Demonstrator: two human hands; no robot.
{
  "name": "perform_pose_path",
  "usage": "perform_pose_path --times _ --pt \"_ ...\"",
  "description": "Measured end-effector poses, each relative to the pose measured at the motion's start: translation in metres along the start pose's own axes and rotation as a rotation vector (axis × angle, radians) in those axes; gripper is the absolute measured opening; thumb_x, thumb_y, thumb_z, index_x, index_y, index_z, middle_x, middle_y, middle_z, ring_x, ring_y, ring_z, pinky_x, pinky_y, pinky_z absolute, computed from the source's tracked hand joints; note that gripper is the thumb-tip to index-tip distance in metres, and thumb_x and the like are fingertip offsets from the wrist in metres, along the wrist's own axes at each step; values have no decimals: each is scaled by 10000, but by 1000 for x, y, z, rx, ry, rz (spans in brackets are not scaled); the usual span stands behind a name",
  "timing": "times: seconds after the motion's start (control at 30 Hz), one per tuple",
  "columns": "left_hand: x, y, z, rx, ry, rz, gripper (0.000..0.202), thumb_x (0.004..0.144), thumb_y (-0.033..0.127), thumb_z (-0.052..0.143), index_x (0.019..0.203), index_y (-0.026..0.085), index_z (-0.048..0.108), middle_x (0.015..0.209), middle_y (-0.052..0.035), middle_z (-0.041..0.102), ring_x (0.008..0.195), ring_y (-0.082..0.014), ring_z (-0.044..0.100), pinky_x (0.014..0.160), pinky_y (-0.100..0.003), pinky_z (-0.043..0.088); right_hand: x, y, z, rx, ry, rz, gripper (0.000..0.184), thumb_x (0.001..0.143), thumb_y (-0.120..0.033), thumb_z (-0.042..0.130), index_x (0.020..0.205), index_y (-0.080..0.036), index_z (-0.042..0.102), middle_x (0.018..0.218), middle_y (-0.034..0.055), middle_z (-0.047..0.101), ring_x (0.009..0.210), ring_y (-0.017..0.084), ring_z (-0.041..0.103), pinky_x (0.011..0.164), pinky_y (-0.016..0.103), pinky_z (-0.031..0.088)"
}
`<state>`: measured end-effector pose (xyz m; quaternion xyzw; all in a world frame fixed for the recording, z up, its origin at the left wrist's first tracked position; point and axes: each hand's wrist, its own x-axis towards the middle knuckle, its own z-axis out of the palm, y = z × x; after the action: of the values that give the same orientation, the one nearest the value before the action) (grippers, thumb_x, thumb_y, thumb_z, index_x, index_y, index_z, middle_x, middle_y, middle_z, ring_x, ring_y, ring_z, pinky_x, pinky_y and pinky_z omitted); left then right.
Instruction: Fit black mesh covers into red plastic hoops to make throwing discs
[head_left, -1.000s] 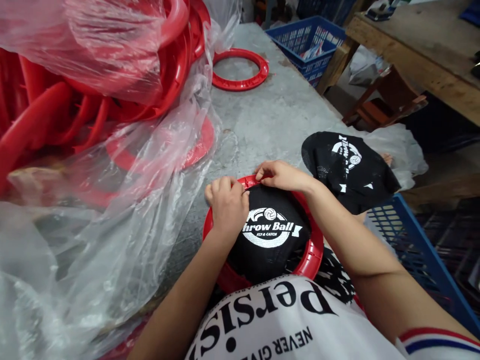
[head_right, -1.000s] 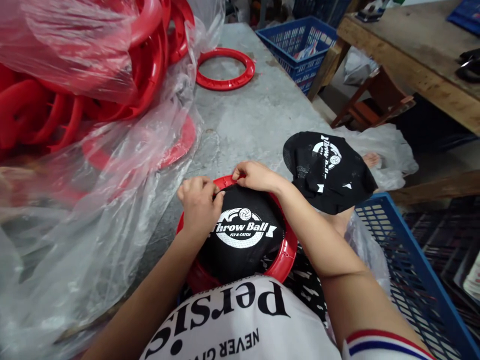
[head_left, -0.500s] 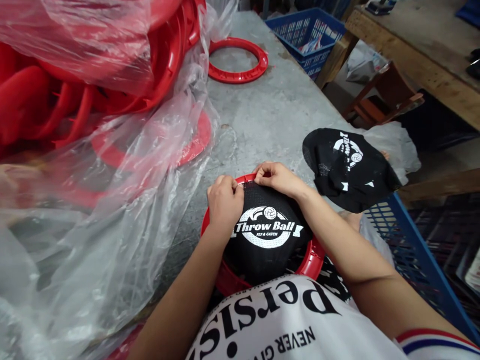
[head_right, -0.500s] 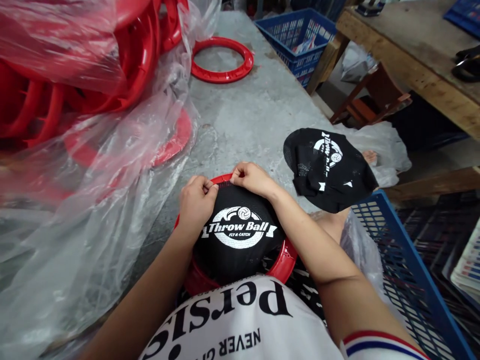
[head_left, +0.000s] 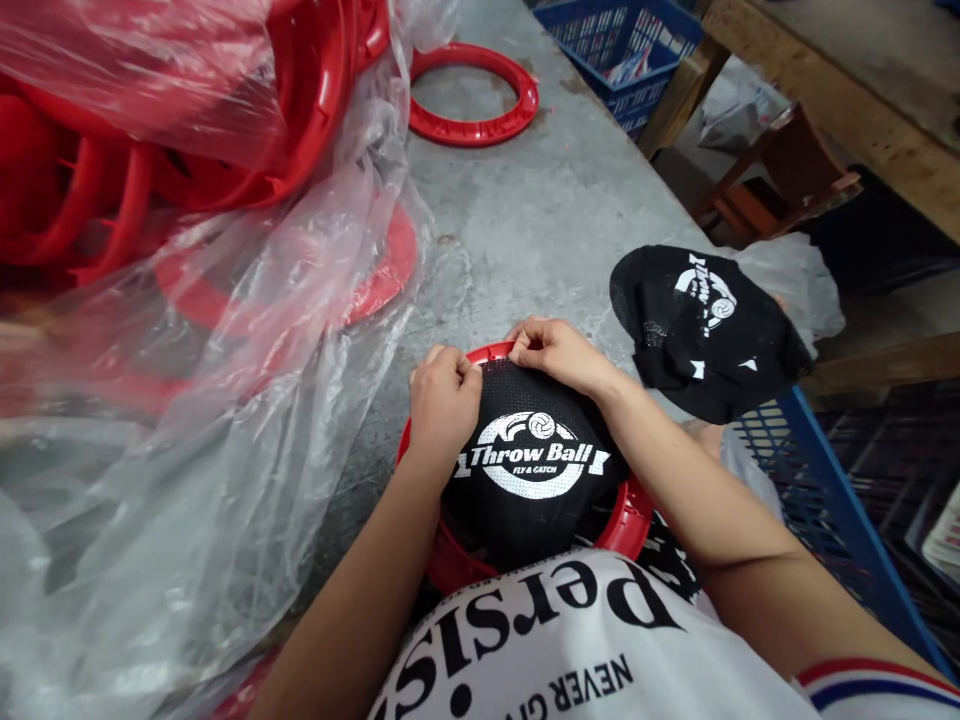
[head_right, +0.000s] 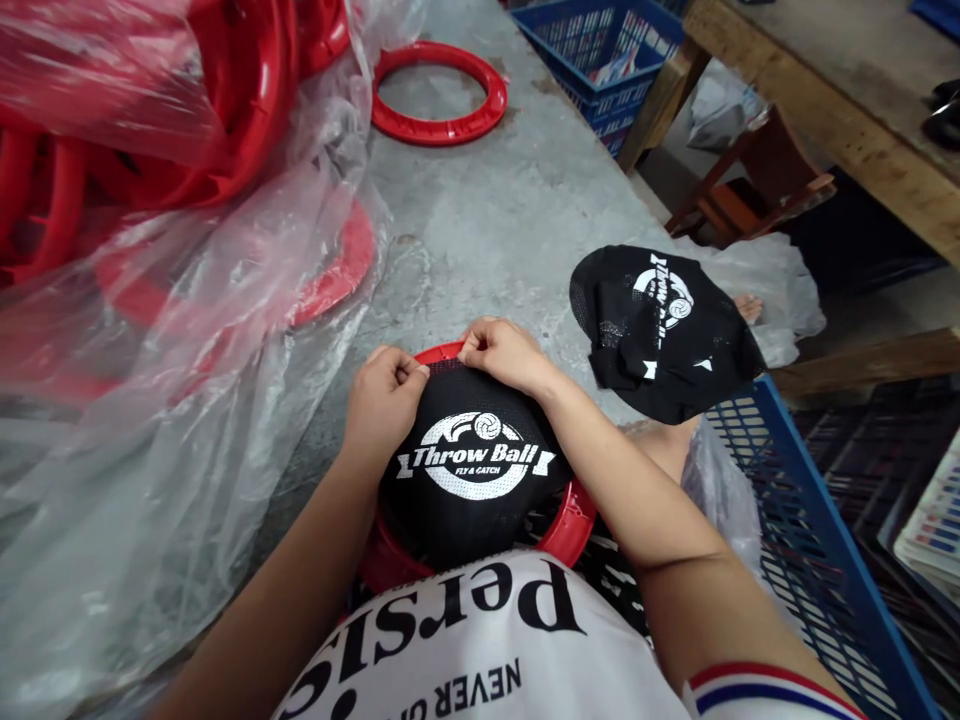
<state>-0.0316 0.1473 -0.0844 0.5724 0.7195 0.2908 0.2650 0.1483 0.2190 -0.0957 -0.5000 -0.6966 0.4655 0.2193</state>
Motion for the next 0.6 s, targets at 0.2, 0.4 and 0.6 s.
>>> perform_pose_path --times 0.2,0.4,0.6 --pt "-1 -1 1 -2 11 9 207 851 177 551 658 213 485 786 4 537 730 -164 508 747 -331 413 2 -2 3 -89 28 14 102 733 -177 663 647 -196 611 1005 24 707 860 170 630 823 310 498" --pt "-2 -2 0 2 10 14 206 850 168 559 662 216 492 797 2 550 762 -171 528 783 -334 437 -1 -13 5 -296 83 -4 88 745 -123 599 748 -209 617 1020 66 707 926 221 616 898 381 488" --pt "-3 -3 0 -4 4 33 202 854 162 553 671 215 485 806 -4 550 766 -169 542 763 -324 434 -10 -26 16 -316 98 -308 205 824 -123 575 991 -202 664 1318 110 622 1244 281 527 1090 474 388"
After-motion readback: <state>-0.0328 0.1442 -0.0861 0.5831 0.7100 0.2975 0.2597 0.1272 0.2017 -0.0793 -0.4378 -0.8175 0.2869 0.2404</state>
